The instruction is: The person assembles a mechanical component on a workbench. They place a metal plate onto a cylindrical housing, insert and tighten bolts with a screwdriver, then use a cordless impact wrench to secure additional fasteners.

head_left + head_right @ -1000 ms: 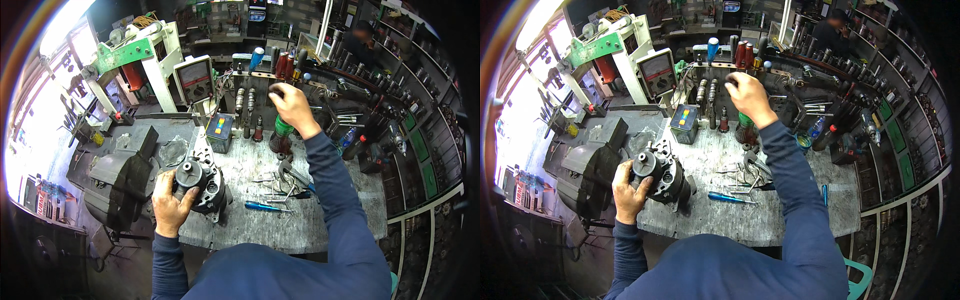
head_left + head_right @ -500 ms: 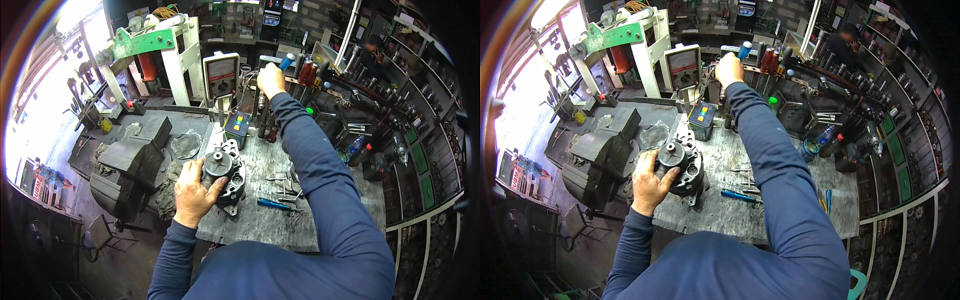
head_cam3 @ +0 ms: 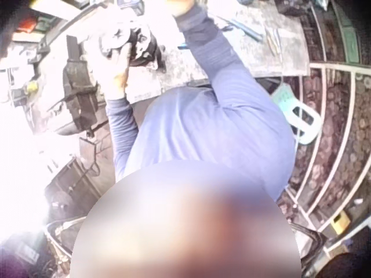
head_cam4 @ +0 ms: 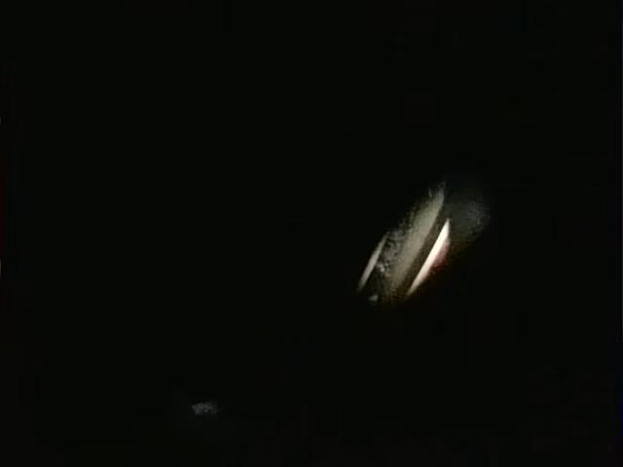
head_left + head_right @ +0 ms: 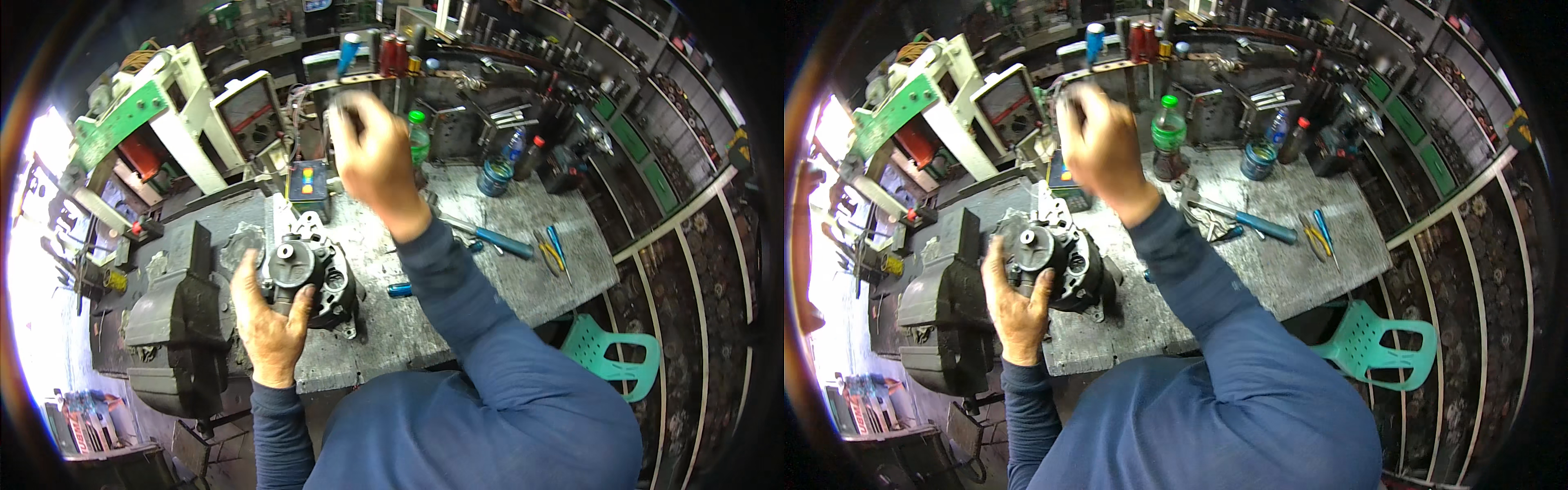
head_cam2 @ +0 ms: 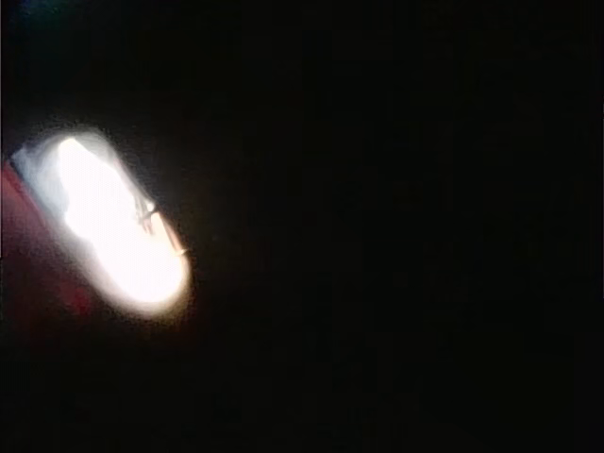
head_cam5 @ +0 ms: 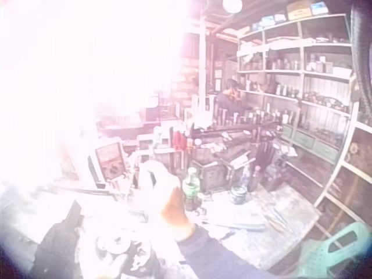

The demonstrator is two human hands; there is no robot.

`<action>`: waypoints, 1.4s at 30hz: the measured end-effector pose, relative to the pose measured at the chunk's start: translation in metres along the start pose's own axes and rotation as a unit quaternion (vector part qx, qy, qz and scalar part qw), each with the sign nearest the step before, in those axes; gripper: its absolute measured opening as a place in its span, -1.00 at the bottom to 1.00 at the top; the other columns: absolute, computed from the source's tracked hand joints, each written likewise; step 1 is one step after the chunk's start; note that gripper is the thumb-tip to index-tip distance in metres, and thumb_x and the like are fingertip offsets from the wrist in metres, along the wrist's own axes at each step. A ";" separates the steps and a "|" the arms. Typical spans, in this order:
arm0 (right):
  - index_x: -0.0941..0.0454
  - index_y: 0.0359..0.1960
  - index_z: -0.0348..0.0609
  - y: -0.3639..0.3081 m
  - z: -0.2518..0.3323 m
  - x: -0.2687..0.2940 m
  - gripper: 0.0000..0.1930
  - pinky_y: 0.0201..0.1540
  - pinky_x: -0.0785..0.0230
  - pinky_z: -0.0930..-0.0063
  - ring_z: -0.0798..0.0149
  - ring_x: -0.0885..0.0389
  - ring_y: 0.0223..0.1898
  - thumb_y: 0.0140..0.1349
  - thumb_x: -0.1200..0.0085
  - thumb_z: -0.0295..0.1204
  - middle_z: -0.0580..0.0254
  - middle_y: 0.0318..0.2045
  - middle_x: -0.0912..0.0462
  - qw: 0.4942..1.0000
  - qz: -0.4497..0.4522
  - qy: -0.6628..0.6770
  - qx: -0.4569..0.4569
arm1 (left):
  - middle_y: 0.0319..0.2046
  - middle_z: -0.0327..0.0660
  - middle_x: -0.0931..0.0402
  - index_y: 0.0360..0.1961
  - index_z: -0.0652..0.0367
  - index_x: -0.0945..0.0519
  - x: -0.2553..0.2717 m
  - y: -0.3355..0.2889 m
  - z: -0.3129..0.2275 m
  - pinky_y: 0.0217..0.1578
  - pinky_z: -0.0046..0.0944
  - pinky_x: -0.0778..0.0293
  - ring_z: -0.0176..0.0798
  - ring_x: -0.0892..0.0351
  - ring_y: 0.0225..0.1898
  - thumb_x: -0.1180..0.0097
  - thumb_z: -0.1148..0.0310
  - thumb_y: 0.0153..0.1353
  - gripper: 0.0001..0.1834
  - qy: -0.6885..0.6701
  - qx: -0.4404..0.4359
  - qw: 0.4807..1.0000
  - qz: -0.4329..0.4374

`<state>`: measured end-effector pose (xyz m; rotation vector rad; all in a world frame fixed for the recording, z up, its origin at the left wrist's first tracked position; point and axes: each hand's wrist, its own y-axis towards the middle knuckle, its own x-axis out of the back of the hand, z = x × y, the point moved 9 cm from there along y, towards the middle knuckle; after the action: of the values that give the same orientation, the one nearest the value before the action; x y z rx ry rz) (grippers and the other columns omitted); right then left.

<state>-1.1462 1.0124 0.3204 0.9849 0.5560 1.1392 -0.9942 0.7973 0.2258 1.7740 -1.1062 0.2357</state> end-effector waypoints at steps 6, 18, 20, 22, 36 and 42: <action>-0.55 -0.04 -0.31 -0.191 0.002 0.095 -0.85 -0.31 -0.47 0.57 0.49 -0.63 -0.37 0.46 -0.06 -0.51 0.23 -0.37 -0.71 0.881 0.236 0.092 -0.400 | 0.26 0.25 -0.44 0.38 0.29 -0.40 0.013 -0.051 -0.094 0.25 0.15 -0.44 0.28 -0.47 0.27 -0.45 0.27 0.13 -0.19 -0.123 -0.244 0.961 0.034; -0.53 0.27 -0.30 -0.228 -0.054 0.228 -0.49 -0.25 -0.57 0.29 0.25 -0.73 -0.37 0.36 -0.28 -0.31 0.05 -0.40 -0.76 0.902 0.170 -0.045 -0.394 | -0.41 0.04 -0.60 0.13 0.37 -0.55 -0.165 -0.093 -0.111 -0.31 -0.09 -0.49 -0.11 -0.63 -0.40 -0.08 0.28 0.55 -0.65 -0.278 0.066 0.888 0.360; -0.52 0.25 -0.29 -0.217 -0.094 0.288 -0.49 -0.29 -0.57 0.16 0.09 -0.73 -0.40 0.32 -0.29 -0.33 0.01 -0.42 -0.73 0.889 0.164 -0.205 -0.376 | -0.34 0.07 -0.63 0.14 0.36 -0.55 -0.168 -0.109 -0.099 -0.23 -0.10 -0.51 -0.09 -0.65 -0.32 -0.09 0.25 0.55 -0.64 -0.269 0.126 0.886 0.356; -0.51 0.25 -0.32 -0.199 -0.126 0.349 -0.47 -0.08 -0.60 0.04 -0.17 -0.76 -0.14 0.33 -0.26 -0.29 -0.18 -0.20 -0.75 0.843 0.162 -0.375 -0.351 | -0.25 0.09 -0.65 0.10 0.37 -0.58 -0.170 -0.125 -0.087 -0.14 -0.14 -0.53 -0.09 -0.66 -0.23 -0.11 0.26 0.54 -0.65 -0.280 0.185 0.864 0.375; -0.65 0.08 -0.33 -0.257 -0.105 0.189 -0.65 -0.16 -0.50 0.31 0.23 -0.64 -0.30 0.34 -0.26 -0.39 0.05 -0.32 -0.72 0.802 0.426 -0.160 -0.386 | -0.22 0.22 -0.65 -0.06 0.33 -0.58 -0.063 -0.196 0.009 -0.11 0.12 -0.53 0.33 -0.65 -0.12 -0.11 0.28 0.45 -0.72 -0.139 0.296 0.886 0.329; -0.67 0.09 -0.28 -0.328 -0.019 0.060 -0.62 0.07 -0.57 0.22 0.01 -0.76 -0.04 0.30 -0.30 -0.34 -0.13 -0.10 -0.77 0.688 0.636 0.106 -0.334 | -0.19 0.13 -0.66 -0.01 0.36 -0.61 0.010 -0.234 0.009 -0.04 -0.05 -0.57 0.17 -0.69 -0.12 -0.14 0.40 0.39 -0.74 -0.026 0.346 0.914 0.210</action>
<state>-0.9793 1.0452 0.0333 0.4732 -0.5545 2.4820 -0.8123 0.8056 0.0781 2.1274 -1.5666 0.9444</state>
